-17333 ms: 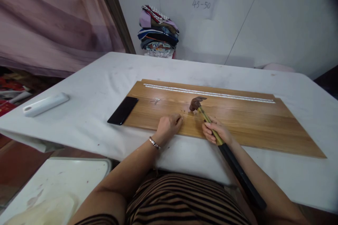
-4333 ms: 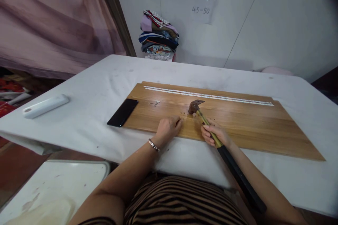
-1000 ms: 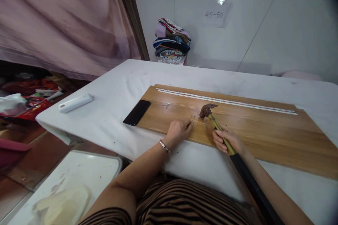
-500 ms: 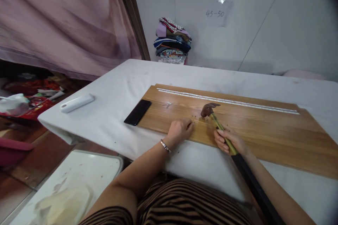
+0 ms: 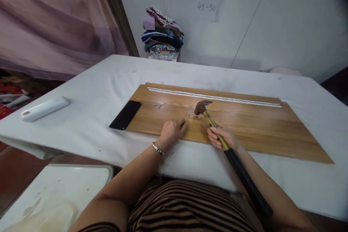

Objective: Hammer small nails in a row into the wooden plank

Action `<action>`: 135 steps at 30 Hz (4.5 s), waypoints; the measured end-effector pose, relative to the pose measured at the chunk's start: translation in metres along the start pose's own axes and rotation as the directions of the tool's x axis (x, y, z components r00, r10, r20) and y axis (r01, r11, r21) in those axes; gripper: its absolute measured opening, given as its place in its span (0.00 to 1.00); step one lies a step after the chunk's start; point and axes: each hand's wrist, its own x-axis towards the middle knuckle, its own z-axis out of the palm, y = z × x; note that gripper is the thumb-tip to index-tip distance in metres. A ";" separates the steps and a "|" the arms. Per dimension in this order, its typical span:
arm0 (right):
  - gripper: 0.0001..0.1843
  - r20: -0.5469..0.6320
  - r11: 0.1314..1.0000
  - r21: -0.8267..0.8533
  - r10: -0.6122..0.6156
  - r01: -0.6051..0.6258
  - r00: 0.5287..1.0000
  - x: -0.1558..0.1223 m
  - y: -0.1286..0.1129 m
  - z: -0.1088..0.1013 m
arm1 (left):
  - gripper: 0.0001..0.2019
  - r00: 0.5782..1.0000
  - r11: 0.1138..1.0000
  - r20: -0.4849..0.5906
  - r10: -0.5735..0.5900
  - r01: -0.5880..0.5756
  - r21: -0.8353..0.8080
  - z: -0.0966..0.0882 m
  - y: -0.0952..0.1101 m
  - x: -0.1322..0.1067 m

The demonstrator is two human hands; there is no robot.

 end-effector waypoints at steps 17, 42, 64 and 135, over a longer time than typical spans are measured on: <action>0.20 -0.005 0.999 -0.002 0.048 -0.048 0.999 0.001 0.002 -0.003 | 0.17 0.999 1.000 -0.034 0.013 -0.013 0.011 0.004 -0.002 0.001; 0.16 0.001 0.999 -0.019 0.032 -0.032 0.999 0.001 0.001 -0.002 | 0.17 1.000 1.000 -0.031 0.007 -0.007 0.013 0.002 -0.001 0.000; 0.15 -0.012 1.000 0.022 0.003 -0.003 1.000 0.001 0.001 0.000 | 0.17 1.000 1.000 0.005 -0.004 0.004 0.003 -0.004 0.002 -0.001; 0.15 -0.013 0.999 0.016 0.036 -0.035 0.999 0.003 0.005 -0.003 | 0.17 1.000 1.000 0.007 -0.013 0.013 0.016 -0.005 0.004 -0.001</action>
